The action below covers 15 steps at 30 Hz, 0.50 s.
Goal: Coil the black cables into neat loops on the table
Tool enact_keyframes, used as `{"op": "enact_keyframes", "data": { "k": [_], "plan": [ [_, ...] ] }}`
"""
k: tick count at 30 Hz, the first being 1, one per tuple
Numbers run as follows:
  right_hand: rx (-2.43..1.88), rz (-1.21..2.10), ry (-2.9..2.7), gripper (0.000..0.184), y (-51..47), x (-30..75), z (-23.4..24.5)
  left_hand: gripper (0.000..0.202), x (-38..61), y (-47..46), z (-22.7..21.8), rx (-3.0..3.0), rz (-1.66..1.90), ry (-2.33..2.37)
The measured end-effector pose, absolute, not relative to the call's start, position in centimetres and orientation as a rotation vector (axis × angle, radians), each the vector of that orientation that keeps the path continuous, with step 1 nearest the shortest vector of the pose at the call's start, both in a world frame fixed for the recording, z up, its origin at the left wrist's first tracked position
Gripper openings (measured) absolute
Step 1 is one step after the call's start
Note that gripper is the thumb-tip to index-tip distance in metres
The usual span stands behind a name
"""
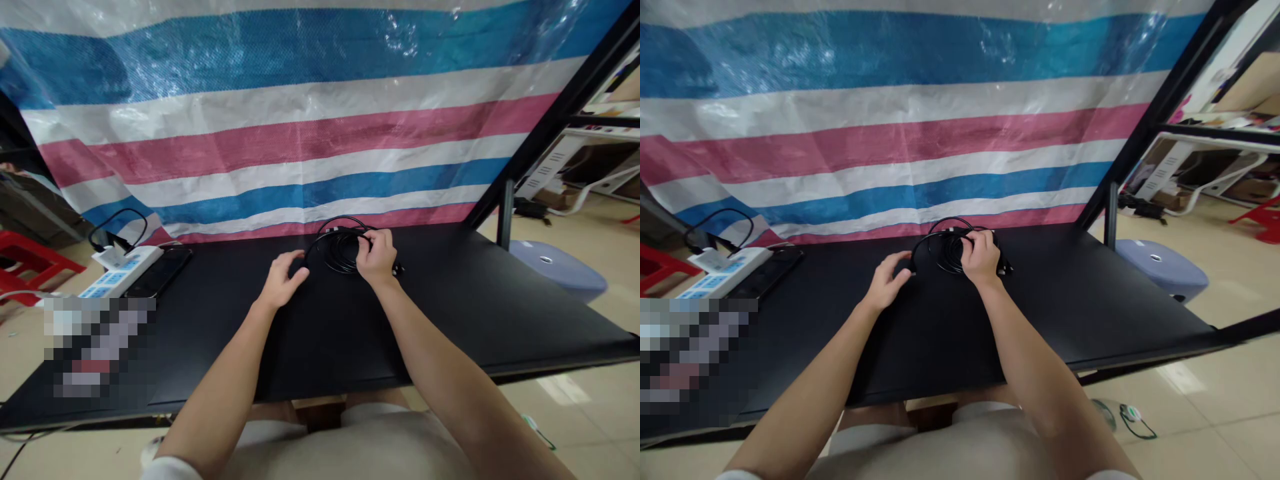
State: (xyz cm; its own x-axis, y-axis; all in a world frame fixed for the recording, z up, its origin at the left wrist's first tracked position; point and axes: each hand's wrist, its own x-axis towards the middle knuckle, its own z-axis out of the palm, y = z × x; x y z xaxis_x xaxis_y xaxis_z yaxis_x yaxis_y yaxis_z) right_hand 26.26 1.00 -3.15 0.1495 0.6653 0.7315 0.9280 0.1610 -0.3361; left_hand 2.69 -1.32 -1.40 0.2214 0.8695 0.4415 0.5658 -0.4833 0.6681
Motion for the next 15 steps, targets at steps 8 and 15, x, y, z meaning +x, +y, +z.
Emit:
{"op": "enact_keyframes", "data": {
  "k": [8,15],
  "plan": [
    [-1.411,-0.308,-1.596,0.039,0.1,24.6,-2.7,0.013,4.0,-1.0,-1.6,1.790,1.255,1.404],
    [-1.483,-0.192,-1.195,0.046,1.1,29.5,-2.9,0.036,1.9,0.4,-0.5,1.054,1.716,1.343]
  ]
}}
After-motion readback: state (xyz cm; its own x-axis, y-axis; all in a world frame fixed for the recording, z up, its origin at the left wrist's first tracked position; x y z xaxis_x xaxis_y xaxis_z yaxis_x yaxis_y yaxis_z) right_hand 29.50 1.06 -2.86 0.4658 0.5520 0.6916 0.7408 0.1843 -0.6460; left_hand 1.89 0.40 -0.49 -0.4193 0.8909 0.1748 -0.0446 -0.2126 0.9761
